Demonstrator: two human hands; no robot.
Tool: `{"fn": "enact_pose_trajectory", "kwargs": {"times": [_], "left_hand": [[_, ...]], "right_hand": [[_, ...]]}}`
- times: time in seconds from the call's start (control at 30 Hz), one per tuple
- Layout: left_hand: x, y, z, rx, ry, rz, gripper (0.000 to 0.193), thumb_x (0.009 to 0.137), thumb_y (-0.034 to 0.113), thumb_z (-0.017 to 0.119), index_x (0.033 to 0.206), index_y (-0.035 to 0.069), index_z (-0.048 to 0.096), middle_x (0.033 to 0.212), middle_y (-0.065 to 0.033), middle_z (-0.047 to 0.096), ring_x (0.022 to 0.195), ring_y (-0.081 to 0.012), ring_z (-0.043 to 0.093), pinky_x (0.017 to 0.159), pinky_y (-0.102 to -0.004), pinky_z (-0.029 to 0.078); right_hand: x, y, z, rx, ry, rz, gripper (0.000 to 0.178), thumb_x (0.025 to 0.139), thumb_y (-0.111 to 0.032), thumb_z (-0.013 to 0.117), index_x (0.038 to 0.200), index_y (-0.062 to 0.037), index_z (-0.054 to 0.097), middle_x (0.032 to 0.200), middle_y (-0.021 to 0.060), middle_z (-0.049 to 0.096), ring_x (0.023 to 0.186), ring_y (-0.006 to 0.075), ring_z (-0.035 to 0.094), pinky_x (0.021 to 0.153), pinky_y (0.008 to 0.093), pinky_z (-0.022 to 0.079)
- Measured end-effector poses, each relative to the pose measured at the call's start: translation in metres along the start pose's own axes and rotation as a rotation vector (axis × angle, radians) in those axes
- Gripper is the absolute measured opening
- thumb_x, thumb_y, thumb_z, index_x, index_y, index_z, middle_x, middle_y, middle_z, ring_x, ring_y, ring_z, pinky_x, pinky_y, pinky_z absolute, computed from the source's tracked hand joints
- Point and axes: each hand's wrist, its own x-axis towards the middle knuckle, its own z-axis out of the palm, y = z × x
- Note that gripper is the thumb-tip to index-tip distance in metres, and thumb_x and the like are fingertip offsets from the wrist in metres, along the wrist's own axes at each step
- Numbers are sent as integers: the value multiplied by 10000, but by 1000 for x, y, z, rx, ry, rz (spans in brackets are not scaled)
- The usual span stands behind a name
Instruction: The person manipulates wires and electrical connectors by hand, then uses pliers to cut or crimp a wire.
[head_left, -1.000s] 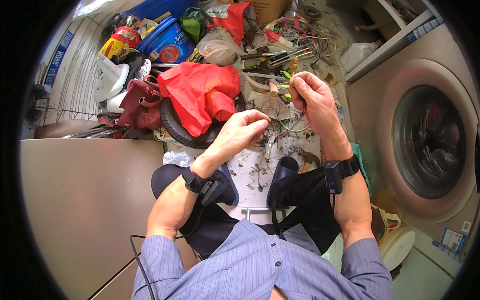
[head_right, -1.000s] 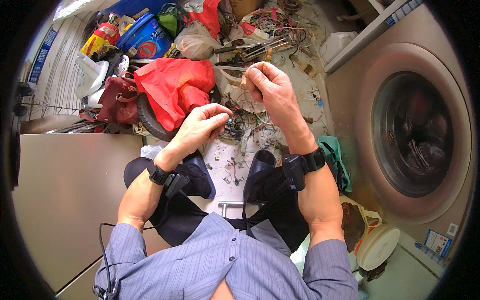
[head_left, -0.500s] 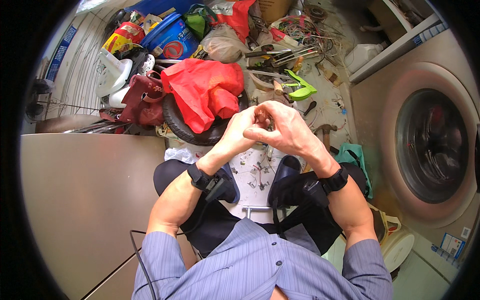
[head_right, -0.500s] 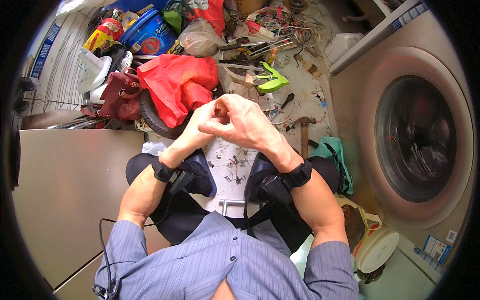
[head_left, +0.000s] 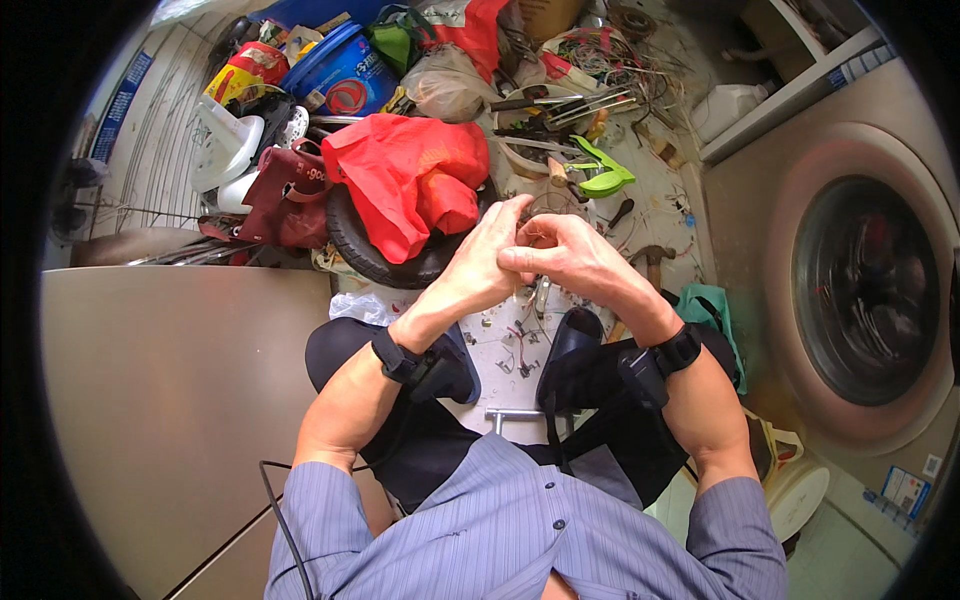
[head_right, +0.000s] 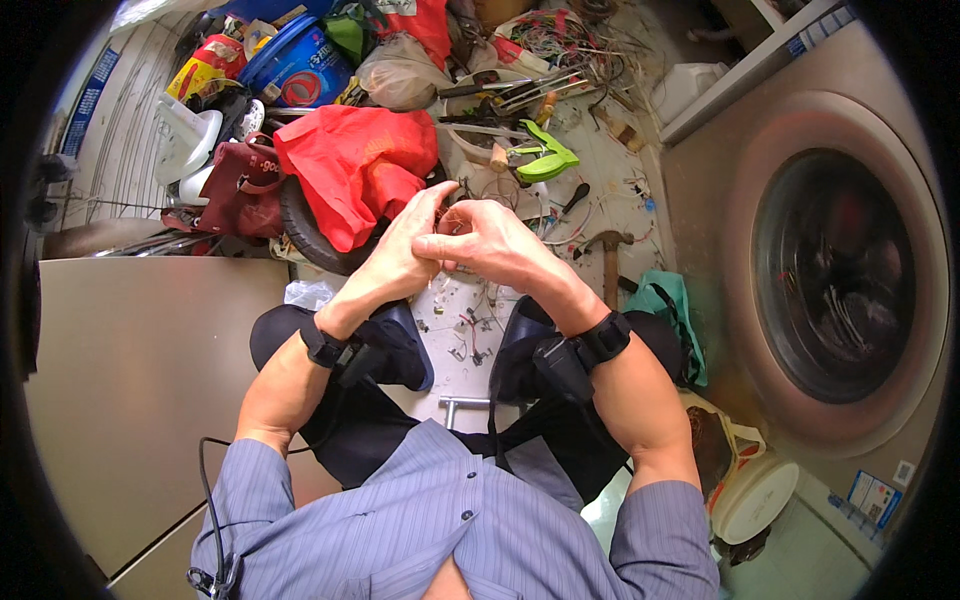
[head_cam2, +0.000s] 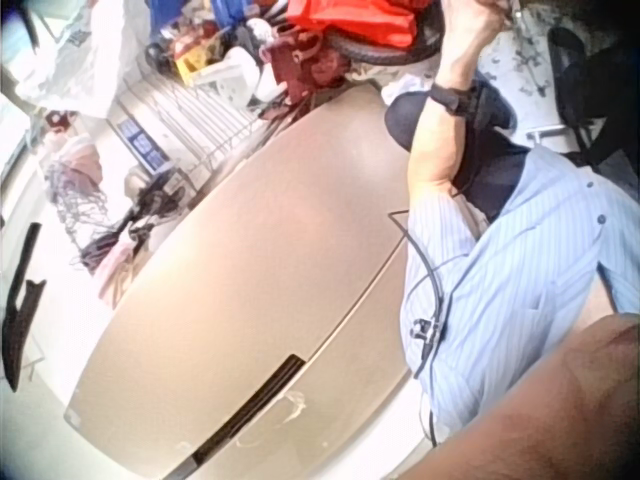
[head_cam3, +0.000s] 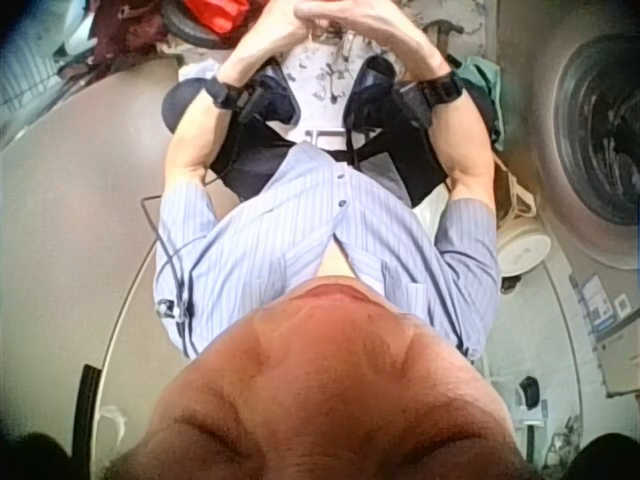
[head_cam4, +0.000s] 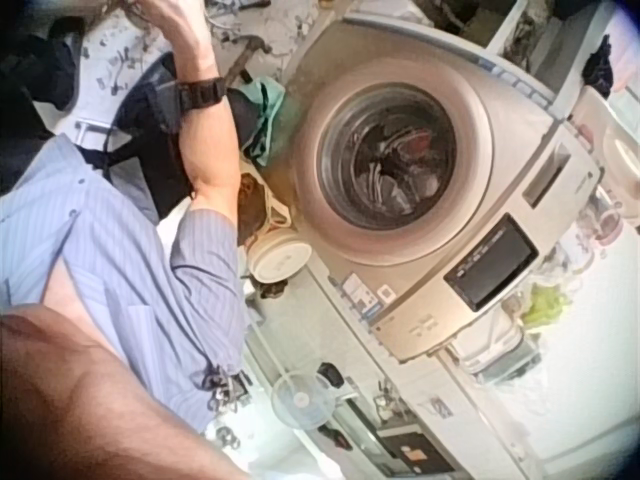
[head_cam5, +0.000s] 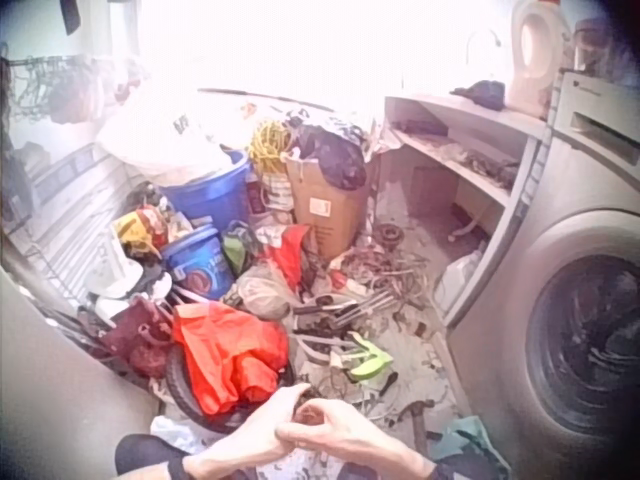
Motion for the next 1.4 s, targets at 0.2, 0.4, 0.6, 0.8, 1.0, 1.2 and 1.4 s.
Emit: {"fn": "enact_pose_trajectory", "kwargs": {"times": [0.2, 0.4, 0.6, 0.8, 1.0, 1.2, 1.4], "left_hand": [[0, 9, -7, -167, -37, 27, 941, 676, -88, 685, 1516, 66, 288, 1231, -187, 499, 1099, -310, 537, 984, -388, 461], [-2, 11, -6, -220, -77, 41, 951, 698, -81, 689, 1529, 71, 253, 1243, -180, 489, 1112, -284, 535, 998, -380, 451], [0, 10, -12, -482, -126, -69, 925, 743, -76, 677, 1539, 79, 232, 1266, -142, 497, 1154, -221, 541, 1000, -328, 451], [-7, 15, -28, -914, -128, -296, 486, 925, 47, 659, 1380, 5, 494, 1146, -69, 646, 991, -115, 622, 869, -268, 518], [-4, 9, -30, -828, -48, -285, 329, 948, 101, 651, 1262, 10, 611, 990, -42, 689, 811, -73, 615, 714, -229, 507], [-5, 11, -26, -813, -43, -257, 289, 900, 66, 695, 1182, 19, 649, 894, -10, 677, 772, -65, 611, 672, -221, 499], [-6, -1, -28, -871, 82, -286, 191, 866, 56, 724, 1046, 37, 663, 851, -13, 675, 693, -69, 607, 614, -214, 490]], "right_hand": [[-2, 8, -4, 180, -90, 56, 245, 796, -193, 766, 908, 17, 708, 747, 21, 654, 675, 81, 563, 610, 244, 439], [-2, 14, -5, 310, -161, 84, 145, 816, -143, 753, 885, -19, 723, 718, -11, 611, 626, 54, 504, 545, 235, 369], [-3, 18, -6, 472, -112, 53, 97, 902, -145, 677, 900, -50, 659, 733, -34, 561, 595, 50, 473, 514, 217, 336], [-1, 14, -13, 423, -20, 67, 129, 966, -159, 604, 1000, -35, 590, 739, 7, 601, 497, 47, 463, 436, 199, 321], [2, 16, -15, 274, -2, 2, 122, 941, -127, 605, 970, -11, 633, 755, -6, 598, 603, 37, 495, 507, 210, 370], [4, 19, -15, -12, 144, -160, 193, 878, -163, 653, 916, 24, 678, 768, 29, 645, 714, 97, 560, 661, 275, 475], [3, 24, -40, -40, 427, -282, 159, 889, -148, 644, 886, 9, 668, 724, 6, 606, 686, 87, 537, 641, 260, 460]]}}
